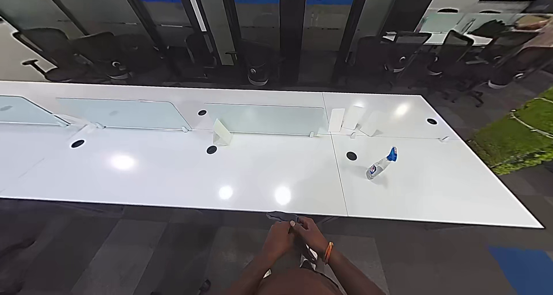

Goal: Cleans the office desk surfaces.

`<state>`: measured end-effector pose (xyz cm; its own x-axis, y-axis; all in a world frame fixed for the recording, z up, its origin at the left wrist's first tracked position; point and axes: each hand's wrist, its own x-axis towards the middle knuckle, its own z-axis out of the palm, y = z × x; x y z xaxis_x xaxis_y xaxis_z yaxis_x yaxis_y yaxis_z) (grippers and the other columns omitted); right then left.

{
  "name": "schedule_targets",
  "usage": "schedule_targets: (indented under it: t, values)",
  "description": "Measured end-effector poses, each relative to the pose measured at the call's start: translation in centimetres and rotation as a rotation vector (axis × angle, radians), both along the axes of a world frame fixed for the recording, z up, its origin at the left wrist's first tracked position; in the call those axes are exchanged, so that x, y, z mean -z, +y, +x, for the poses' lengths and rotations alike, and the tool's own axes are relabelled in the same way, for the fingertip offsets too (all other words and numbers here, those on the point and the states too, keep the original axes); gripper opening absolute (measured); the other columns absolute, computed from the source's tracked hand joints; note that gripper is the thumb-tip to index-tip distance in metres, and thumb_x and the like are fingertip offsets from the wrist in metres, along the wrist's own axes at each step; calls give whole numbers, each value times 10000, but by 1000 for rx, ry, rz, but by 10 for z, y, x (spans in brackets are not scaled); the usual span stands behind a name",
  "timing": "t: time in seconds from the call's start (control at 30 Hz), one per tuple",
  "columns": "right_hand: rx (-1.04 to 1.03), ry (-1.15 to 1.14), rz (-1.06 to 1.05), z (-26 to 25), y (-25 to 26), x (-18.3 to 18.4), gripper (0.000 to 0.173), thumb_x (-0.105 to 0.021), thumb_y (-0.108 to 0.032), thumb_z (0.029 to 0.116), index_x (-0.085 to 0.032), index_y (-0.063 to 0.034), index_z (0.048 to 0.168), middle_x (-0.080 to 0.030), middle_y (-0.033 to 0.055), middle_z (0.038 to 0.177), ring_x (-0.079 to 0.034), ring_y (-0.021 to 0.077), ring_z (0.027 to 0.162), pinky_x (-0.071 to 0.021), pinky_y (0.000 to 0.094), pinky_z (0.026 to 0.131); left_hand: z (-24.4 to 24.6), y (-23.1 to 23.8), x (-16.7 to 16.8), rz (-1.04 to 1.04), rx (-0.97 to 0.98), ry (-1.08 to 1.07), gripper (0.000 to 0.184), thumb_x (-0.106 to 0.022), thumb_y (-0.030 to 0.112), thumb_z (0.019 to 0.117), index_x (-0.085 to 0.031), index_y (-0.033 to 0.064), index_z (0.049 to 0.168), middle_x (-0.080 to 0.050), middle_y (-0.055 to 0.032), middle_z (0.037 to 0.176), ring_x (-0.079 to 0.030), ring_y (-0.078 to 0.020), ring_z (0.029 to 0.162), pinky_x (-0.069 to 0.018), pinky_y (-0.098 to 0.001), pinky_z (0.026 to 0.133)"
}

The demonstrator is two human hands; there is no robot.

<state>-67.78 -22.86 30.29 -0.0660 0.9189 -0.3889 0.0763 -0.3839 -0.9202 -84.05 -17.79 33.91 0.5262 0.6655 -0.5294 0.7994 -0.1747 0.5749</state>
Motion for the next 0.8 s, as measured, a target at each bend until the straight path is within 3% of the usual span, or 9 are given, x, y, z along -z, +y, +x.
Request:
schedule_targets:
  t: [0.07,0.2,0.33,0.47,0.53,0.6,0.8]
  values:
    - [44,-38,-10,23,5,3,313,-651,-352,992,-665,-44,940,-650,51,766,-631,132,697,-545,345,702,25,2,-1,7,38,22,374,-541,335,1020,-684,-7,975,-692,-197,948,-678,-360,952,-518,-559,872]
    - [20,-131,62,63,20,10,247,-591,-268,1008,-667,-41,948,-618,51,730,-606,149,657,-536,364,671,54,10,11,15,-22,-100,374,-535,340,1042,-709,11,1025,-703,-176,936,-683,-326,914,-527,-537,882]
    - [96,-109,122,88,32,3,239,-566,-203,1026,-688,-27,920,-606,33,675,-580,116,599,-515,317,609,63,11,8,13,-206,-231,363,-534,322,1050,-736,21,1034,-712,-141,902,-680,-263,848,-541,-491,853]
    - [128,-167,228,113,43,9,222,-598,-195,1007,-720,-9,1020,-688,63,865,-628,102,709,-550,291,690,69,17,5,39,-441,-313,314,-562,311,1036,-724,43,1019,-678,-55,799,-624,-143,704,-536,-366,726]
    - [127,-214,292,122,45,16,215,-623,-199,986,-737,-19,1017,-688,65,927,-627,92,742,-549,272,709,73,19,6,77,-528,-344,286,-583,303,1022,-724,55,1005,-677,-30,762,-618,-110,654,-539,-329,676]
    - [123,-248,321,125,49,18,234,-665,-207,966,-745,-27,1092,-718,74,982,-685,103,818,-595,279,782,79,21,3,116,-588,-369,261,-603,290,1007,-725,60,1006,-665,-17,742,-599,-91,625,-523,-301,638]
    - [41,-218,269,109,46,19,257,-746,-211,896,-676,-25,1060,-735,63,878,-716,105,754,-617,279,721,97,13,10,205,-550,-278,277,-603,302,994,-754,77,1056,-732,-51,834,-679,-136,713,-576,-363,723]
